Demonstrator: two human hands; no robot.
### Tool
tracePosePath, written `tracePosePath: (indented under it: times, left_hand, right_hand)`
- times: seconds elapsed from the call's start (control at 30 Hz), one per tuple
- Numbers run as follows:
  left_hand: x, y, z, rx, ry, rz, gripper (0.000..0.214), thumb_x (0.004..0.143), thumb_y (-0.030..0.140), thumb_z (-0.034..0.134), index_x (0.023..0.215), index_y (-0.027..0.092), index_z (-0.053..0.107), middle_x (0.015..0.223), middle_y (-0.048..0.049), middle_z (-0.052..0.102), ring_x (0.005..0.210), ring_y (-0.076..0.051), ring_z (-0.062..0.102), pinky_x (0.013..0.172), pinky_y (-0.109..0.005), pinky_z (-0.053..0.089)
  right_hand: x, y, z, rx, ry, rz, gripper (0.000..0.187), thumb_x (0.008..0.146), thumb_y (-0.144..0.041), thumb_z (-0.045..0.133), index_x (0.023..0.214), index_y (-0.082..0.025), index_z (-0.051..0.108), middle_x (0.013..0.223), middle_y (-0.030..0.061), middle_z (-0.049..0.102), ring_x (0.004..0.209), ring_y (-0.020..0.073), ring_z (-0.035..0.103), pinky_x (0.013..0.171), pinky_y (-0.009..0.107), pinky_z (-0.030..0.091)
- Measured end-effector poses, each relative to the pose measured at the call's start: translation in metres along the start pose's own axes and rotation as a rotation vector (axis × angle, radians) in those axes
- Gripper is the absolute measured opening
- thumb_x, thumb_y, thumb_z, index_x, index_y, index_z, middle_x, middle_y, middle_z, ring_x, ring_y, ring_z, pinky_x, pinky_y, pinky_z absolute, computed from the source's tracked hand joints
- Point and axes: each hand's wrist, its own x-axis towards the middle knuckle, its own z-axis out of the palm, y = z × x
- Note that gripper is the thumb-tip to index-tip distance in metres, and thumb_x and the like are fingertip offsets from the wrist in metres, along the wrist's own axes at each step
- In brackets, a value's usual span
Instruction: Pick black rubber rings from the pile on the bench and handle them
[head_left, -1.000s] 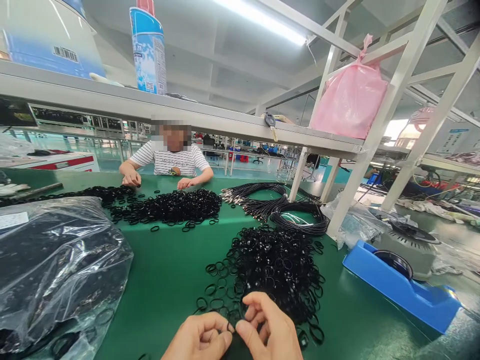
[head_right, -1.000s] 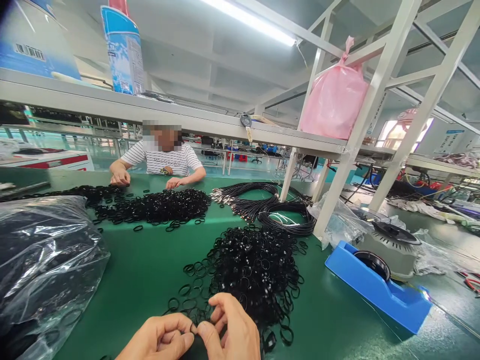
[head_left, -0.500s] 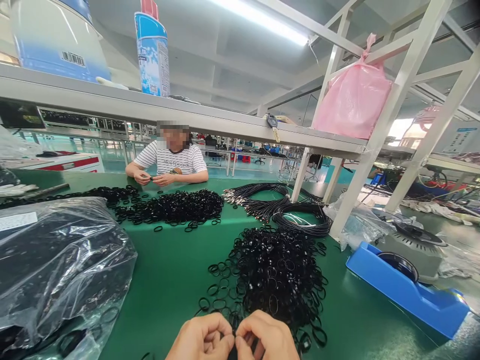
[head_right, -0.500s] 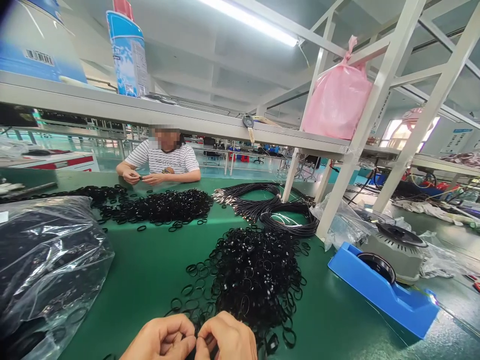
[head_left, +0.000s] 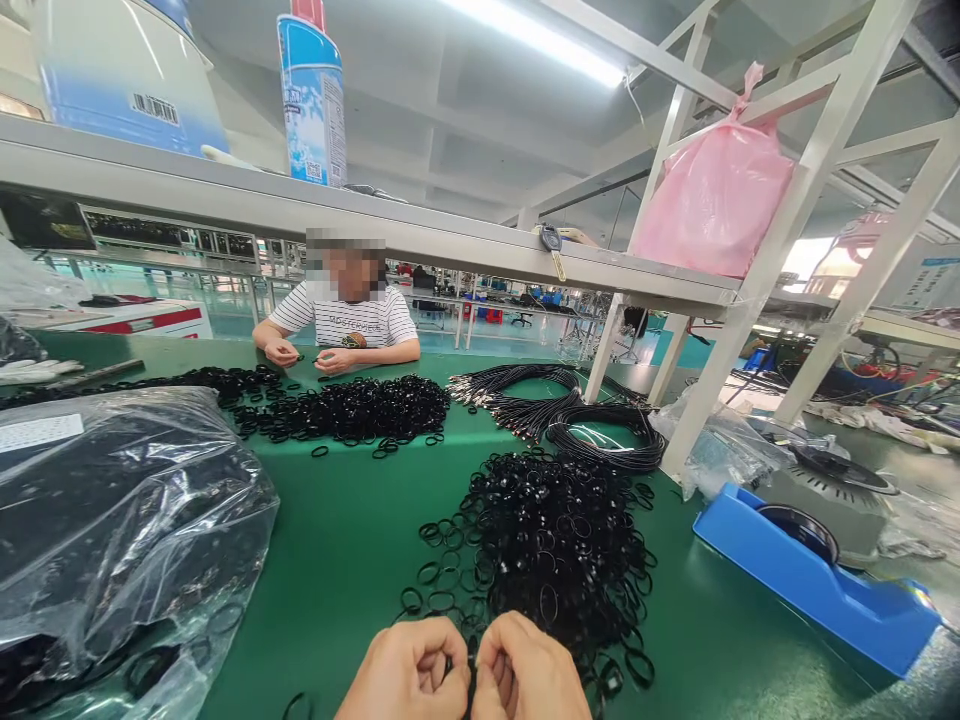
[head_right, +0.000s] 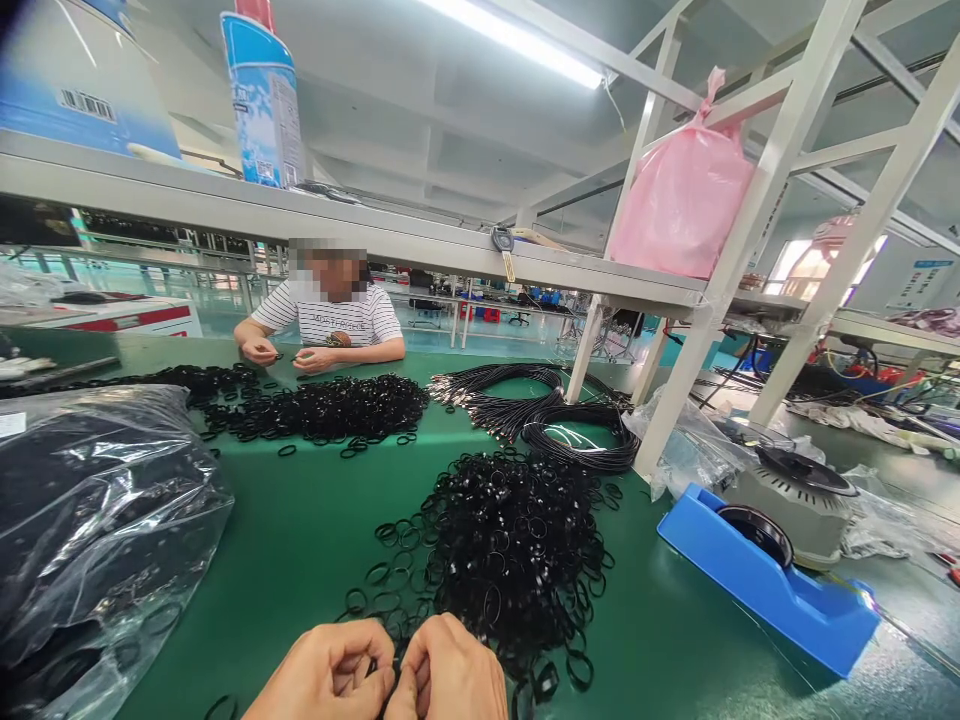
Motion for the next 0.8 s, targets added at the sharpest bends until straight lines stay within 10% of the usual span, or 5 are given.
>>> tracePosePath:
  times: [0.47, 0.8]
  left_hand:
    - [0.011, -0.012, -0.024, -0.122, 0.042, -0.073, 0.011, 0.06, 0.028, 0.05, 0.052, 0.02, 0.05, 0.042, 0.0085, 0.036, 0.045, -0.012, 0.037, 0.047, -0.022, 0.021]
    - [0.013, -0.01, -0.028, -0.693, -0.183, -0.148, 0.032, 0.073, 0.032, 0.058, 0.097, 0.012, 0.062, 0.073, -0.0037, 0.065, 0.046, -0.006, 0.032, 0.044, -0.02, 0.017]
  right_hand:
    - [0.018, 0.009, -0.039, 0.148, 0.021, 0.308, 0.013, 0.082, -0.023, 0.039, 0.07, -0.023, 0.046, 0.061, -0.004, 0.042, 0.054, 0.0141, 0.043, 0.05, 0.024, 0.033]
    - [0.014, 0.018, -0.041, -0.134, 0.2, -0.144, 0.03, 0.092, -0.013, 0.031, 0.099, -0.022, 0.06, 0.096, 0.0059, 0.065, 0.088, 0.0224, 0.06, 0.075, 0.032, 0.043]
